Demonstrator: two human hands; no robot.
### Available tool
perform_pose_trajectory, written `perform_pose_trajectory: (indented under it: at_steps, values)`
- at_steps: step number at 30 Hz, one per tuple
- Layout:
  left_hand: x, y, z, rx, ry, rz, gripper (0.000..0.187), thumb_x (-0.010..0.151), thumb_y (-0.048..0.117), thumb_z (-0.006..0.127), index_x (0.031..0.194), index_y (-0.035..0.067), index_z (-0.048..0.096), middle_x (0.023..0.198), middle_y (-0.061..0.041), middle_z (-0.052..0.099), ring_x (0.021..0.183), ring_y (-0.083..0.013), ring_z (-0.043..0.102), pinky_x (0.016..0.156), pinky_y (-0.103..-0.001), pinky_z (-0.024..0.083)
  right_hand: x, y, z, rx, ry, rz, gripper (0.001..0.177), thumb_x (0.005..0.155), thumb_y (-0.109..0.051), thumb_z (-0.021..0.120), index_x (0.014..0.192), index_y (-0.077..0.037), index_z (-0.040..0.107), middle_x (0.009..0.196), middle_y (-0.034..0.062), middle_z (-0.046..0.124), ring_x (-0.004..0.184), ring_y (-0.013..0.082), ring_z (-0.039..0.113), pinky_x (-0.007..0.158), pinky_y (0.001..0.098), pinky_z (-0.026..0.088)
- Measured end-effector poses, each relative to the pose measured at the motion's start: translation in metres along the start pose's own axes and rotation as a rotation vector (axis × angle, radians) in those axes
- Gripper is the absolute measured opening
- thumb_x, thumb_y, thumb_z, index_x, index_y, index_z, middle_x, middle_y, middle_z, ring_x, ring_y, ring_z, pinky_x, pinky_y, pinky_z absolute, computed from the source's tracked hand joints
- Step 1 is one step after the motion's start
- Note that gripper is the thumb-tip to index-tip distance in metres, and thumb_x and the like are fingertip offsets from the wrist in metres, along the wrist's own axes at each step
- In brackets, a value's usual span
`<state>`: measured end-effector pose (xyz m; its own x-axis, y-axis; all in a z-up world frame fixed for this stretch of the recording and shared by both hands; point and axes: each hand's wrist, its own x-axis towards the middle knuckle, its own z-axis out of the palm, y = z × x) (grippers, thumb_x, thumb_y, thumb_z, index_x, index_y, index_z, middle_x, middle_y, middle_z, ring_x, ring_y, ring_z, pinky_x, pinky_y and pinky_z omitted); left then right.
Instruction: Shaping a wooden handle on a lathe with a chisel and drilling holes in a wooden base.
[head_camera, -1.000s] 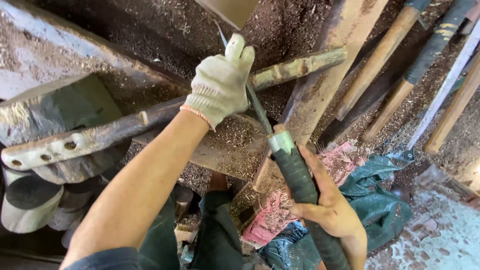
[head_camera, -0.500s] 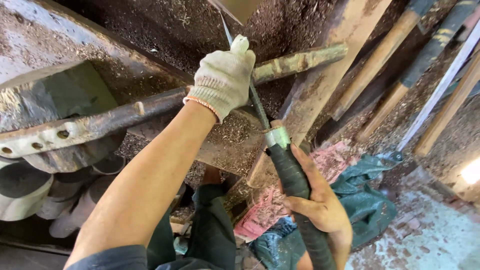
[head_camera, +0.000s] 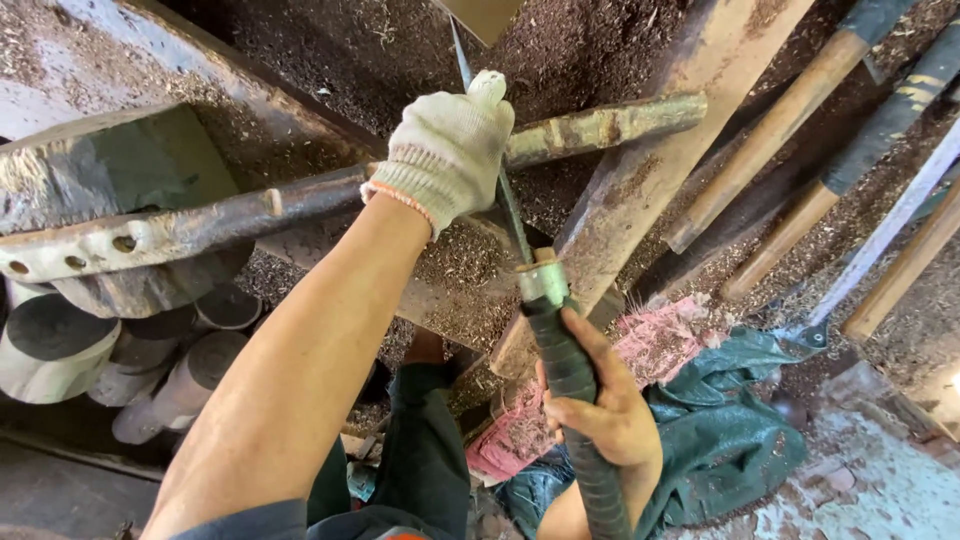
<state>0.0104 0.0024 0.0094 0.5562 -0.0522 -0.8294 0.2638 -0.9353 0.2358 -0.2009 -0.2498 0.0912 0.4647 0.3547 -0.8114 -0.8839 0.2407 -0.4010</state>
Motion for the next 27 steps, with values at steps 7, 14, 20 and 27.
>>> perform_pose_trajectory:
  at_steps: [7,14,20,27]
  values:
    - [-0.009,0.002,-0.013,0.2,-0.001,0.148,0.04,0.08,0.014,0.072,0.115,0.007,0.054,0.088,-0.019,0.069,0.084,-0.0403,0.072,0.07,-0.048,0.062,0.001,0.003,-0.003,-0.046,-0.036,-0.067,0.087,0.077,0.007,0.073,0.157,-0.007,0.042,0.109,0.0158,0.065,0.088,0.0181,0.064,0.075,0.0307,0.056]
    - [-0.003,-0.005,0.002,0.112,0.136,0.161,0.031,0.085,0.017,0.07,0.111,0.009,0.056,0.084,-0.019,0.069,0.082,-0.0417,0.071,0.067,-0.05,0.059,0.003,-0.001,-0.007,-0.106,-0.043,-0.029,0.085,0.077,0.008,0.073,0.154,-0.007,0.042,0.112,0.0147,0.064,0.086,0.0181,0.064,0.071,0.032,0.057]
    - [-0.004,-0.007,0.003,0.233,0.139,0.259,0.034,0.078,0.012,0.073,0.106,0.005,0.057,0.083,-0.017,0.067,0.079,-0.0385,0.072,0.065,-0.046,0.06,0.004,0.004,-0.014,-0.112,-0.08,-0.073,0.083,0.079,0.009,0.073,0.155,-0.005,0.043,0.115,0.0149,0.063,0.094,0.0175,0.062,0.082,0.0315,0.054]
    - [-0.004,-0.008,0.007,0.198,0.212,0.262,0.039,0.076,0.013,0.075,0.109,0.005,0.056,0.078,-0.016,0.068,0.076,-0.0397,0.071,0.065,-0.048,0.059,0.007,0.014,-0.026,-0.121,-0.089,-0.058,0.084,0.078,0.011,0.073,0.154,-0.005,0.042,0.116,0.0138,0.063,0.095,0.0182,0.062,0.083,0.0322,0.054]
